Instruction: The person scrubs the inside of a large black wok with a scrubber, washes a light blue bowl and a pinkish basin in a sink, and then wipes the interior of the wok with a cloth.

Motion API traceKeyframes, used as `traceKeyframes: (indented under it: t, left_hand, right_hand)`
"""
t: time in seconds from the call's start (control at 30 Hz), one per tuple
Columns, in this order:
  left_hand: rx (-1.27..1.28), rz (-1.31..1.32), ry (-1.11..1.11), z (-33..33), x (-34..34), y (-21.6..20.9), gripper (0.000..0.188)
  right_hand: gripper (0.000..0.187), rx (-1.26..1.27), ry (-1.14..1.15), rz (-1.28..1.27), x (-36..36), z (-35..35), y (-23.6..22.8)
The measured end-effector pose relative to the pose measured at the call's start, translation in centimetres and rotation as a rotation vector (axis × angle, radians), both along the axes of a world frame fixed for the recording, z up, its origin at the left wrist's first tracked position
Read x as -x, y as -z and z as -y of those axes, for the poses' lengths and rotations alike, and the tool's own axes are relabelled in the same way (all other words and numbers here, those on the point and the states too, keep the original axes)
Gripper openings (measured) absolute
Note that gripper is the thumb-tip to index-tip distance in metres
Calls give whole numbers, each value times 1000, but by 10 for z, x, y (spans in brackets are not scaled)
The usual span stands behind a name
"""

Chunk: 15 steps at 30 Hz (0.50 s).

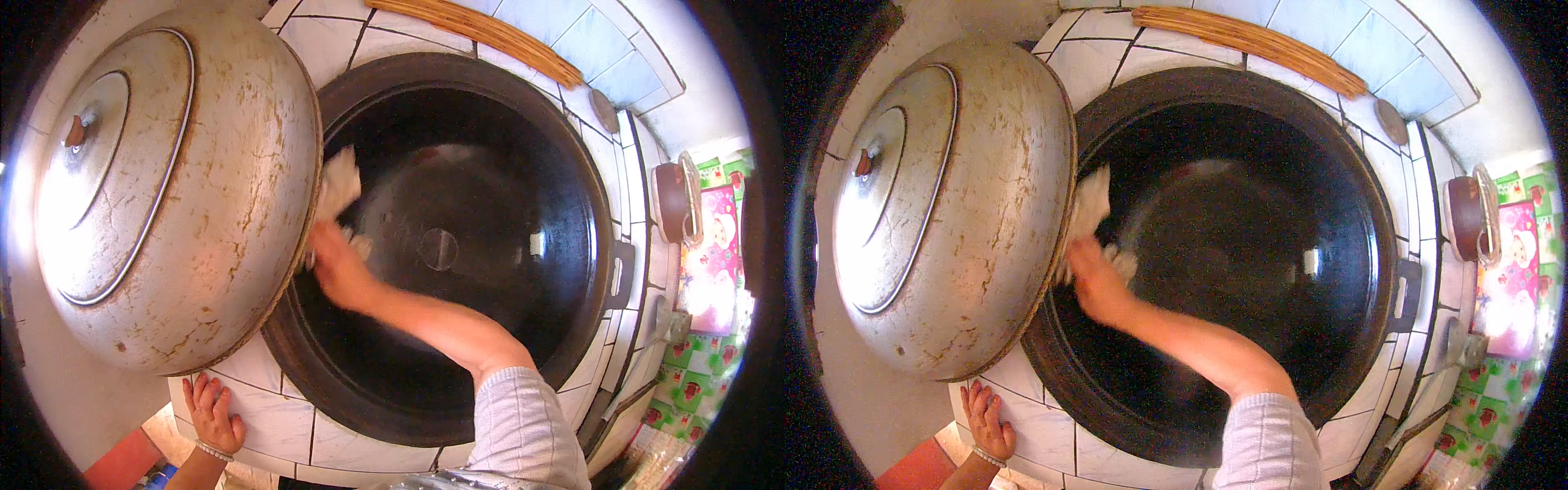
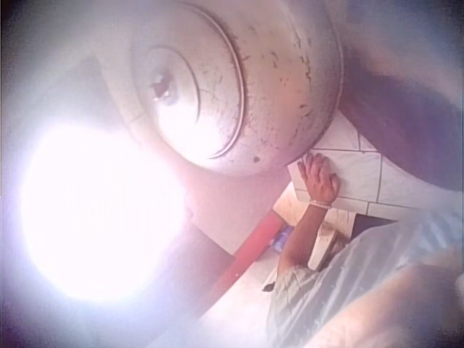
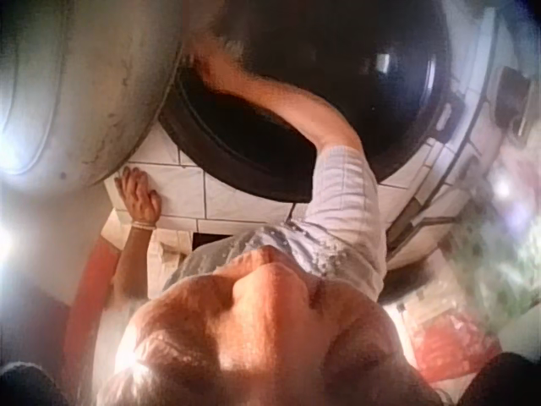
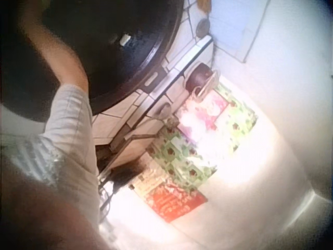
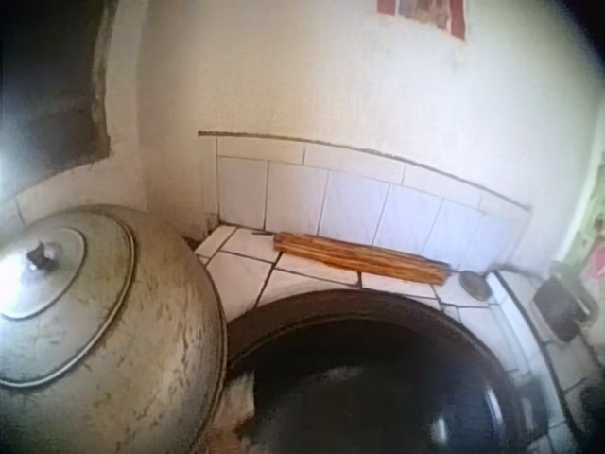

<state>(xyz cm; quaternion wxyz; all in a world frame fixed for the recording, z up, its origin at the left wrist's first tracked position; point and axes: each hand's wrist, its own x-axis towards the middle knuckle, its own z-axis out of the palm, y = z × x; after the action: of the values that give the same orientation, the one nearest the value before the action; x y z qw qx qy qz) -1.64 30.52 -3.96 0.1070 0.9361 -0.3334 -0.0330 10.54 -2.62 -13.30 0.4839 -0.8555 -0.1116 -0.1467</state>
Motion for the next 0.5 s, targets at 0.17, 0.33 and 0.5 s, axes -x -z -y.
traceKeyframes:
  t: [0.17, 0.33, 0.5]
  left_hand:
    - [5, -4, 23, 5, -2, -2, 44]
    - [0, 15, 18, 2, 0, -2, 45]
    - [-4, 22, 21, -1, 0, -4, 52]
  right_hand:
    - [35, 431, -421, -102, -16, 55, 32]
    - [38, 1066, 91, 64, -54, 154, 33]
    - [47, 1486, 227, -403, 23, 268, 7]
